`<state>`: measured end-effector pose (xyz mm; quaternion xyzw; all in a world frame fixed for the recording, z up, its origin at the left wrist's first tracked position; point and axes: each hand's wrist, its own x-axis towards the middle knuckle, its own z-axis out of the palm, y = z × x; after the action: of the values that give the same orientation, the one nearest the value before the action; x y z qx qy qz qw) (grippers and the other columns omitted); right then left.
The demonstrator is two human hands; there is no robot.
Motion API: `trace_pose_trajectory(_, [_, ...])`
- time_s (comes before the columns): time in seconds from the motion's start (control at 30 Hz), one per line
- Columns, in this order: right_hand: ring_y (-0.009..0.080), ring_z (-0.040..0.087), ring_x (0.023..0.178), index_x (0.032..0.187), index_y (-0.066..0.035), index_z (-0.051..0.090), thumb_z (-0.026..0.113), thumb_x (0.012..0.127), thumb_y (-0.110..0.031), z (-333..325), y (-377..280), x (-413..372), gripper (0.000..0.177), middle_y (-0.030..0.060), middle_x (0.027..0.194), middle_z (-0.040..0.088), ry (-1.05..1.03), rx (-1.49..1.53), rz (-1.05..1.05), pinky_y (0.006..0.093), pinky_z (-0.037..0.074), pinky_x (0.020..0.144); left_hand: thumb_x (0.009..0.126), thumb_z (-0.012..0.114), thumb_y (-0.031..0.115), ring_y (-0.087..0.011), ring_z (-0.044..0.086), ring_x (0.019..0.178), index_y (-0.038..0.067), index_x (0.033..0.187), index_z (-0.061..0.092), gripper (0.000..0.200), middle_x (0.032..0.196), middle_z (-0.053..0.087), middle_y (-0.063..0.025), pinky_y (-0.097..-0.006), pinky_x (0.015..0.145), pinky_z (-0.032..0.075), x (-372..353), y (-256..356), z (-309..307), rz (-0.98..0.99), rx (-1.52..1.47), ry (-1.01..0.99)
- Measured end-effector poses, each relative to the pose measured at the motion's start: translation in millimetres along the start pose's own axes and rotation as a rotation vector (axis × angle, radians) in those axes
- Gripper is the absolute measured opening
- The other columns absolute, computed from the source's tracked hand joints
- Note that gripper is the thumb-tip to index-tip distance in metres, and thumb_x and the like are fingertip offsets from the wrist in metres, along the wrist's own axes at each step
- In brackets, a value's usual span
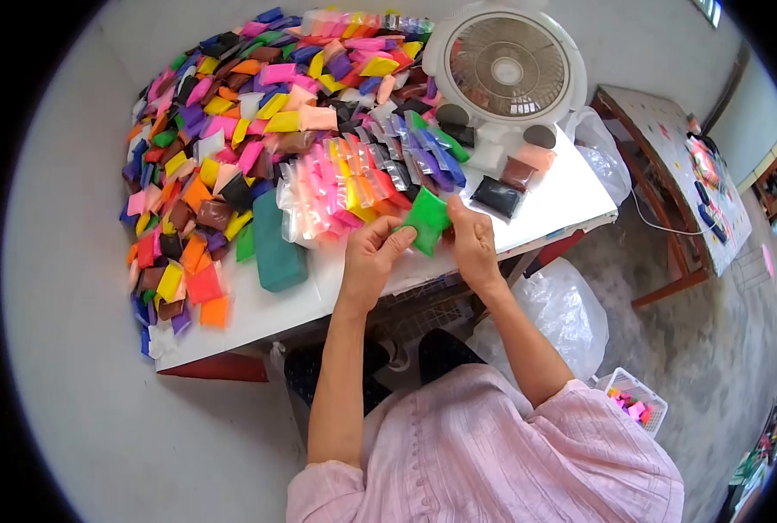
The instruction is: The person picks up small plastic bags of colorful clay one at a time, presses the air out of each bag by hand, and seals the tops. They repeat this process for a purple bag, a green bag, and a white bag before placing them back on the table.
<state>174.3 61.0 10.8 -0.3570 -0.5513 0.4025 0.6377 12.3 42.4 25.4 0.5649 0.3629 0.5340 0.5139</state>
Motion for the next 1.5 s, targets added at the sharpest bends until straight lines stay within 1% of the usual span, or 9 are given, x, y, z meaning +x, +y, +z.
trace_pose_trajectory(0.07, [0.0065,0.043,0.056,0.069,0.003,0.057,0.058,0.097,-0.022,-3.6,-1.5,0.3,0.037,-0.0008,0.058,0.05,-0.013,0.022,0.103,0.0278,0.033,0.049,0.093,0.064,0.014,-0.0005,0.05,0.071,0.002,0.094,0.068,0.013,0.08,0.062,0.0055,-0.0185,0.063,0.038,0.0,0.6,0.7,0.018,-0.017,0.012])
trace_pose_trajectory(0.17, [0.0056,0.042,0.057,0.072,0.003,0.059,0.06,0.096,-0.024,2.4,-9.1,0.3,0.036,-0.0009,0.058,0.05,-0.051,-0.234,0.003,0.028,0.033,0.05,0.095,0.061,0.016,-0.0013,0.048,0.071,0.002,0.095,0.068,0.015,0.079,0.06,0.0063,-0.0192,0.063,0.037,-0.4,-2.3,-1.7,0.008,0.008,0.013])
trace_pose_trajectory(0.53, [0.0049,0.044,0.059,0.079,0.004,0.063,0.061,0.095,-0.024,-2.6,-8.0,3.0,0.033,-0.0011,0.06,0.05,-0.115,-0.186,-0.019,0.027,0.036,0.051,0.098,0.059,0.024,-0.0019,0.043,0.067,0.0,0.085,0.066,0.028,0.072,0.052,0.0078,-0.0217,0.058,0.035,4.3,-13.6,1.1,0.084,0.124,0.021])
trace_pose_trajectory(0.63, [0.005,0.042,0.059,0.079,0.005,0.063,0.061,0.095,-0.025,1.7,-13.0,1.7,0.034,-0.002,0.059,0.048,-0.12,-0.235,-0.034,0.0271,0.035,0.051,0.1,0.055,0.023,-0.0017,0.047,0.073,0.001,0.09,0.067,0.026,0.08,0.057,0.0073,-0.0196,0.064,0.037,4.0,-16.3,-5.4,0.039,0.176,-0.03])
trace_pose_trajectory(0.83, [0.005,0.036,0.058,0.071,0.003,0.055,0.057,0.099,-0.027,-2.2,-0.2,6.2,0.041,-0.0047,0.059,0.041,-0.06,-0.121,0.016,0.0282,0.03,0.049,0.1,0.053,0.02,-0.0021,0.042,0.063,0.003,0.087,0.068,0.026,0.071,0.057,0.0059,-0.0224,0.055,0.033,-0.9,4.5,2.5,0.017,0.041,0.032])
trace_pose_trajectory(1.17, [0.0054,0.033,0.058,0.07,0.003,0.051,0.053,0.101,-0.026,4.1,3.9,5.6,0.043,-0.0049,0.058,0.038,0.044,-0.155,-0.058,0.0289,0.027,0.048,0.082,0.075,0.011,-0.0034,0.053,0.068,0.004,0.086,0.068,0.011,0.075,0.062,0.0035,-0.0212,0.064,0.042,1.7,-4.5,0.4,-0.043,0.115,-0.043])
trace_pose_trajectory(1.23, [0.0054,0.034,0.058,0.07,0.003,0.054,0.053,0.101,-0.025,4.2,5.8,5.0,0.041,-0.0046,0.058,0.038,0.03,-0.143,-0.058,0.0286,0.028,0.049,0.08,0.076,0.008,-0.0028,0.05,0.064,0.005,0.08,0.067,0.01,0.07,0.058,0.0062,-0.0203,0.057,0.039,0.8,-2.5,1.1,-0.028,0.133,-0.01])
trace_pose_trajectory(1.33, [0.0052,0.038,0.059,0.077,0.002,0.059,0.055,0.1,-0.022,0.2,1.8,2.8,0.033,-0.0042,0.061,0.044,-0.031,-0.137,-0.037,0.0266,0.031,0.051,0.082,0.072,0.005,-0.0036,0.054,0.072,0.005,0.091,0.068,0.011,0.079,0.064,0.003,-0.0208,0.067,0.043,0.3,-6.5,-4.3,-0.051,0.036,-0.006])
trace_pose_trajectory(1.5, [0.0048,0.052,0.067,0.098,0.001,0.064,0.063,0.095,-0.018,1.5,-13.4,-0.9,0.019,-0.0021,0.076,0.059,-0.148,0.041,0.031,0.0216,0.04,0.058,0.084,0.067,0.005,-0.0029,0.053,0.076,0.004,0.09,0.064,0.007,0.084,0.061,0.0037,-0.0201,0.069,0.042,-0.7,-0.3,-3.6,0.043,-0.101,0.015])
